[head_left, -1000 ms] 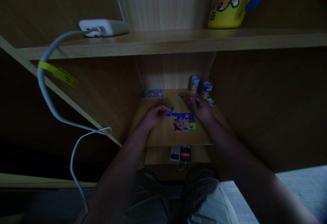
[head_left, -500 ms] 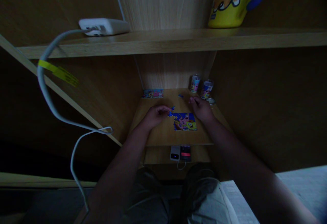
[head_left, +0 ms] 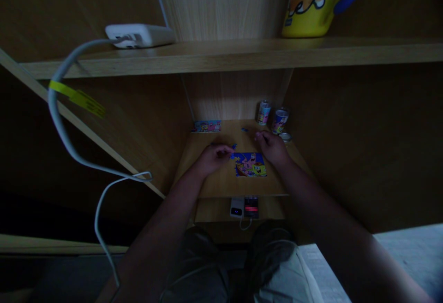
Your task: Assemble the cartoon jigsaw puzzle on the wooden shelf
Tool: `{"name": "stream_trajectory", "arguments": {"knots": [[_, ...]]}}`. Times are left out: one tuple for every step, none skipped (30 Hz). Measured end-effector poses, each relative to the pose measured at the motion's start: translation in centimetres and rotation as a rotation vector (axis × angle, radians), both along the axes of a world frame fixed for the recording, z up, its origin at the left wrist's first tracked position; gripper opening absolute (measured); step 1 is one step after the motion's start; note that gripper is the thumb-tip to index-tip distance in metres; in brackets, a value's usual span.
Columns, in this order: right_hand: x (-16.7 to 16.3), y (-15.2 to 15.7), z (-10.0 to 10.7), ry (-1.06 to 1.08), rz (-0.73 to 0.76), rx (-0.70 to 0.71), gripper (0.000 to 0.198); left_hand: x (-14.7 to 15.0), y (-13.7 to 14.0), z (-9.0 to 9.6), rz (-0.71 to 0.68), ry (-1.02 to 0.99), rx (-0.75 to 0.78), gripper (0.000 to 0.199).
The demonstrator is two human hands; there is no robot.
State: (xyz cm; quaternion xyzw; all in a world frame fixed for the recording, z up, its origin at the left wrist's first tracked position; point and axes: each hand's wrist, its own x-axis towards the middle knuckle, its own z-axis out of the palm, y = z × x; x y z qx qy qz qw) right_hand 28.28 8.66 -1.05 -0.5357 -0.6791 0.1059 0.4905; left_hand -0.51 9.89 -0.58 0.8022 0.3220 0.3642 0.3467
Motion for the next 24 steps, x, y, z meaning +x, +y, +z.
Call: {"name": "stream_trajectory", "arguments": {"knots": [[-0.01,0.0,0.03,-0.001,-0.002,0.001,0.063,-0.01,0.0,-0.03,0.0,0.001,0.003,0.016],[-0.02,0.01,0.06,-0.002,-0.006,0.001,0.063,-0.02,0.0,-0.06,-0.004,0.003,0.004,0.016],[-0.04,0.01,0.09,-0.002,-0.009,-0.001,0.063,-0.04,-0.02,-0.08,-0.011,0.006,0.003,0.016],[-0.05,0.01,0.1,-0.002,-0.009,-0.003,0.063,-0.05,-0.04,-0.09,-0.016,0.005,0.003,0.016],[-0.06,0.01,0.11,-0.002,-0.009,-0.004,0.062,-0.06,-0.07,-0.1,-0.021,0.006,0.002,0.016],[-0.07,0.01,0.11,-0.003,-0.008,-0.004,0.062,-0.06,-0.09,-0.09,-0.025,0.008,0.001,0.016],[-0.07,0.0,0.1,-0.006,-0.008,-0.005,0.062,-0.06,-0.11,-0.08,-0.026,0.01,0.0,0.016],[-0.08,-0.01,0.09,-0.01,-0.008,-0.006,0.063,-0.05,-0.12,-0.07,-0.025,0.012,0.001,0.016],[-0.08,-0.02,0.08,-0.013,-0.01,-0.007,0.063,-0.03,-0.12,-0.06,-0.022,0.012,0.004,0.016],[-0.08,-0.03,0.07,-0.015,-0.011,-0.009,0.063,-0.02,-0.1,-0.05,-0.017,0.013,0.007,0.016],[-0.07,-0.03,0.06,-0.015,-0.011,-0.011,0.064,0.0,-0.07,-0.05,-0.01,0.014,0.009,0.016],[-0.06,-0.03,0.05,-0.014,-0.012,-0.012,0.064,0.01,-0.04,-0.05,0.002,0.011,0.012,0.015],[-0.04,-0.02,0.05,-0.012,-0.012,-0.014,0.064,0.01,0.01,-0.06,0.019,0.003,0.015,0.015],[-0.03,-0.01,0.04,-0.011,-0.013,-0.017,0.064,0.0,0.06,-0.08,0.038,-0.01,0.019,0.016],[-0.01,0.0,0.04,-0.01,-0.013,-0.022,0.064,-0.01,0.13,-0.11,0.057,-0.027,0.021,0.016],[0.0,0.01,0.04,-0.01,-0.01,-0.026,0.064,-0.03,0.2,-0.14,0.072,-0.046,0.021,0.017],[0.01,0.01,0.04,-0.008,-0.007,-0.028,0.064,-0.05,0.28,-0.19,0.081,-0.062,0.018,0.018],[0.01,0.0,0.04,-0.005,-0.003,-0.028,0.063,-0.08,0.35,-0.24,0.087,-0.075,0.013,0.019],[0.0,-0.01,0.04,-0.003,0.002,-0.027,0.063,-0.11,0.42,-0.29,0.088,-0.078,0.007,0.02],[-0.01,-0.02,0.04,-0.002,0.004,-0.024,0.063,-0.14,0.48,-0.33,0.087,-0.075,0.002,0.021],[-0.02,-0.04,0.05,-0.002,0.005,-0.021,0.063,-0.16,0.53,-0.37,0.088,-0.069,0.001,0.023],[-0.03,-0.05,0.06,-0.001,0.005,-0.017,0.063,-0.19,0.56,-0.4,0.089,-0.062,0.002,0.024],[-0.04,-0.05,0.07,-0.001,0.004,-0.013,0.063,-0.21,0.58,-0.41,0.091,-0.058,0.002,0.025],[-0.04,-0.05,0.08,-0.003,0.004,-0.01,0.063,-0.23,0.59,-0.41,0.095,-0.056,0.003,0.025]]}}
